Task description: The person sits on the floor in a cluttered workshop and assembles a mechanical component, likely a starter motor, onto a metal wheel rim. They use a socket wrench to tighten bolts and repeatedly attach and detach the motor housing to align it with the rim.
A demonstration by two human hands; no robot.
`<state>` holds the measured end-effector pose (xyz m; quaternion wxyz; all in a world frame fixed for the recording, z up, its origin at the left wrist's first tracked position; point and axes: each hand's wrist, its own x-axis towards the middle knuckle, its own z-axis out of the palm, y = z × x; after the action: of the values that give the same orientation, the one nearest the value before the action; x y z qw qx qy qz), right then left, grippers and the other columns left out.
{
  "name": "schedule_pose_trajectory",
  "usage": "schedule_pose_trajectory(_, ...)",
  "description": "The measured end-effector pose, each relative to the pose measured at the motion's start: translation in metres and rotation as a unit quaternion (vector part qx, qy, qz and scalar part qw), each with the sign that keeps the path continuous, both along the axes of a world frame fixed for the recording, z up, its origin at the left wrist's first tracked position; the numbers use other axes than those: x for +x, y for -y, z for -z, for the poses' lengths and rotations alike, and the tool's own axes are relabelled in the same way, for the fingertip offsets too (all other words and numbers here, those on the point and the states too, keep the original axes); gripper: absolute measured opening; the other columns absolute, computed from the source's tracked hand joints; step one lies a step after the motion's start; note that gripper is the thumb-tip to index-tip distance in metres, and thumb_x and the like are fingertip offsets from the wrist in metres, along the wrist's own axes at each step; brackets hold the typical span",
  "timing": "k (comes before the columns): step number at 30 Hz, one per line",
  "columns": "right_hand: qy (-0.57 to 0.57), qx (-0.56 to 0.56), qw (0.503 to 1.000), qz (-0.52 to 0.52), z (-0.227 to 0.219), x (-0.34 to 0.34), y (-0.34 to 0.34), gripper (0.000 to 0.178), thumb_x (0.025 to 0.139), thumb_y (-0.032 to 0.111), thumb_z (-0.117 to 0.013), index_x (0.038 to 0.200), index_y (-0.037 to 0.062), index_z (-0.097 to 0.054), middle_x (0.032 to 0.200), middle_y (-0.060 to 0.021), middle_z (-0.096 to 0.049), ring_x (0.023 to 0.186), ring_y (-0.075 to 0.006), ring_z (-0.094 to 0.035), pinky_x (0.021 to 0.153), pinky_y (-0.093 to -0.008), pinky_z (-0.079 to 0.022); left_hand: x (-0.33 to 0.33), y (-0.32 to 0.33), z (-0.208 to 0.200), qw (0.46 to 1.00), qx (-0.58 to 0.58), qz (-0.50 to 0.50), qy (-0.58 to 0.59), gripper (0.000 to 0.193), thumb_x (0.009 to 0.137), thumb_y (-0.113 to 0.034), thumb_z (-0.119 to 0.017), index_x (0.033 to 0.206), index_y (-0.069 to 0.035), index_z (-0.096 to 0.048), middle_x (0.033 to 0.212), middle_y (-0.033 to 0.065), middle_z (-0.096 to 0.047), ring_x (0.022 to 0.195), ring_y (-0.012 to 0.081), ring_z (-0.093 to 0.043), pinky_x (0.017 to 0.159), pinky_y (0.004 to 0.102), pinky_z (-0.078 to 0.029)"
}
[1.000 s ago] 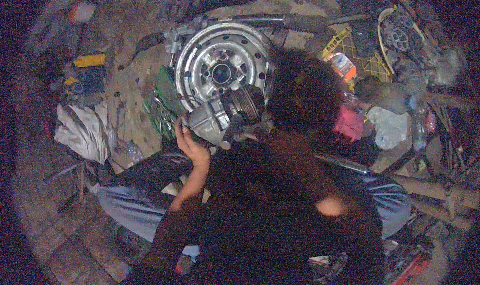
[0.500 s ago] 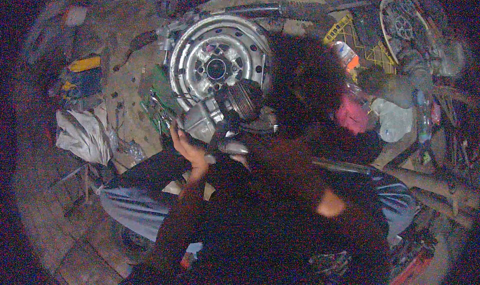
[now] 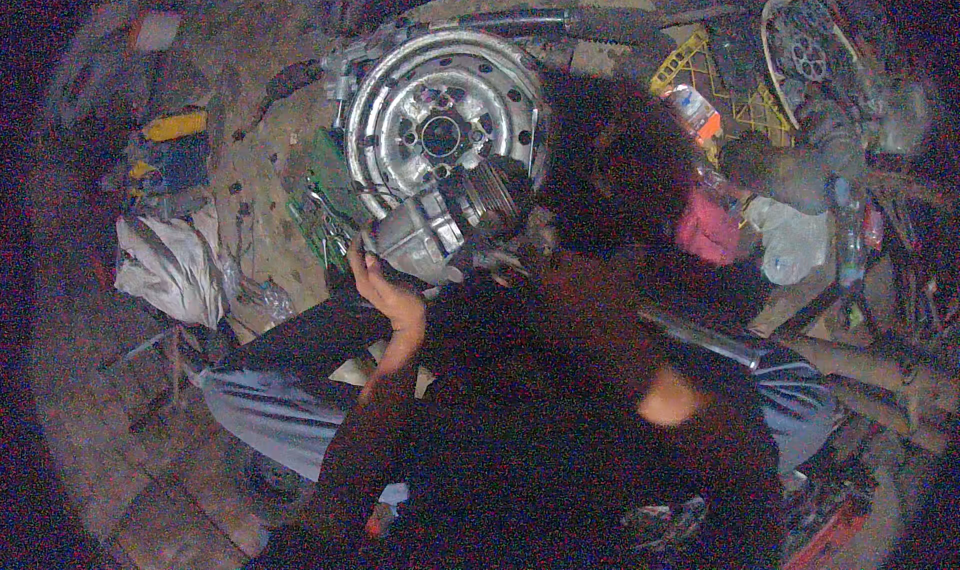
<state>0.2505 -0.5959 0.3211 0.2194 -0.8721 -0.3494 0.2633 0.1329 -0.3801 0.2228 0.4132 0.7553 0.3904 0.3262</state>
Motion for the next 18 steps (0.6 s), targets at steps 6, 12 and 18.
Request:
schedule_pose_trajectory(6,-0.074,-0.017,0.996,0.045,-0.017,-0.001,-0.015,0.036,0.091,0.034,-0.063,0.12,0.0121,-0.063,0.092,-0.0158,-0.07,0.078,-0.0364,-0.068,0.071,-0.0503,-0.051,-0.004,-0.005,0.004,0.999,0.039,0.022,-0.023,0.056,0.099,-0.039,-0.037,0.122,0.008,-0.056,0.115,0.0224,-0.062,0.106,0.034,-0.058,0.097,0.0408,-0.042)
schedule_pose_trajectory(12,-0.004,0.015,1.0,0.016,0.005,-0.008,-0.007,0.037,0.091,0.036,-0.064,0.12,0.0128,-0.062,0.09,-0.0154,-0.07,0.075,-0.0365,-0.068,0.072,-0.0514,-0.049,-0.008,-0.007,0.017,1.0,0.004,0.004,0.015,0.054,0.097,-0.036,-0.037,0.121,0.007,-0.057,0.114,0.0233,-0.062,0.106,0.0351,-0.059,0.097,0.0414,-0.042)
schedule_pose_trajectory(18,0.007,0.0,1.0,0.02,0.01,-0.007,-0.007,0.039,0.091,0.038,-0.063,0.121,0.0138,-0.062,0.091,-0.0152,-0.07,0.076,-0.0361,-0.068,0.073,-0.0514,-0.048,0.0,-0.006,0.005,0.999,0.032,0.011,-0.01,0.053,0.095,-0.034,-0.037,0.12,0.006,-0.058,0.111,0.0236,-0.063,0.102,0.0361,-0.06,0.094,0.0419,-0.044)
